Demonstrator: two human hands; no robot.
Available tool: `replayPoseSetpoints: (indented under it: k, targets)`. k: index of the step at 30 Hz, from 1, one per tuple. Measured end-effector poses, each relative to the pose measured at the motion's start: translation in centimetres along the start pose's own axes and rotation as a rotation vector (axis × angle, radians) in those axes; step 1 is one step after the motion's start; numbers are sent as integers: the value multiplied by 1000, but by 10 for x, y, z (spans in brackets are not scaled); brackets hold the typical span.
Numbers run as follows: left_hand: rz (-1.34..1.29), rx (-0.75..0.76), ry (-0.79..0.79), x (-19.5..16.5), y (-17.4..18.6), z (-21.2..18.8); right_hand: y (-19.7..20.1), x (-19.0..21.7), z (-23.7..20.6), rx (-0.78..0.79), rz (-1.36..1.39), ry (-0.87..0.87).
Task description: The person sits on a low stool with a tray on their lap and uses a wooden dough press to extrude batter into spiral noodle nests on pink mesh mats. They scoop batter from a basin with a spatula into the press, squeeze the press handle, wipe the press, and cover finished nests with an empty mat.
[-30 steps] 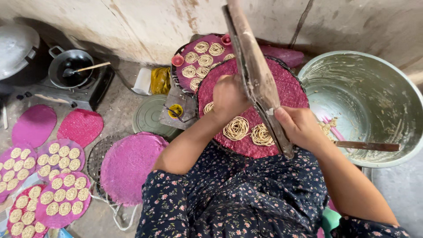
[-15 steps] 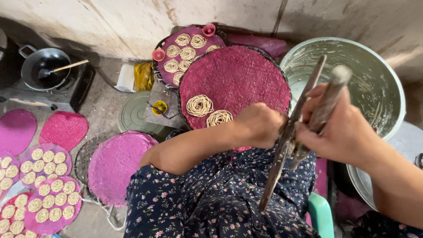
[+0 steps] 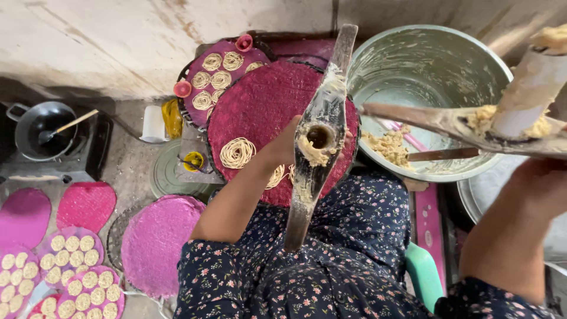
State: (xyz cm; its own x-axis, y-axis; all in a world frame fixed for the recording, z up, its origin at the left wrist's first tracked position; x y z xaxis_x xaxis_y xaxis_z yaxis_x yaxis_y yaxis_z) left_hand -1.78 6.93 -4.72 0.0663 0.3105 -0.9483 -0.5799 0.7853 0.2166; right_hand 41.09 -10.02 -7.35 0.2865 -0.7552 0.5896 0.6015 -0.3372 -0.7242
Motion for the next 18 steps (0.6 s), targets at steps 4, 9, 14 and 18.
replayPoseSetpoints:
  k: [4,9,14,18]
  targets:
    - [119,-82,-516,-41,-16,19,-64,-29,-61,145,211,121]
    - [-496,-398,-519,-61,20,9,-144,-101,-120,341,-2,-395]
    - [-473,-604,-377,-56,43,-44,-176,-157,-167,1067,-1066,-265]
    - [-515,-659,-322,-47,45,-63,-176,-189,-178,1157,-1289,-191]
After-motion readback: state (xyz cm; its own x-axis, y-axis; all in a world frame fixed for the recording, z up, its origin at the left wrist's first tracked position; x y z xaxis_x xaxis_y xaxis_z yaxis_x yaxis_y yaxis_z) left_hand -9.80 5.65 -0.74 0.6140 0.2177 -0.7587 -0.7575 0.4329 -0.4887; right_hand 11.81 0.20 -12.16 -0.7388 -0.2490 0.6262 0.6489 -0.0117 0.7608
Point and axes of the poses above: each hand's wrist, its own z-axis towards the middle knuckle, its own y-axis out of the back of the hand, x = y × z, the point moved 5 cm from there along z, towards the middle knuckle, and after that the axes turned 10 degrees about z, right-handed, at the moved point
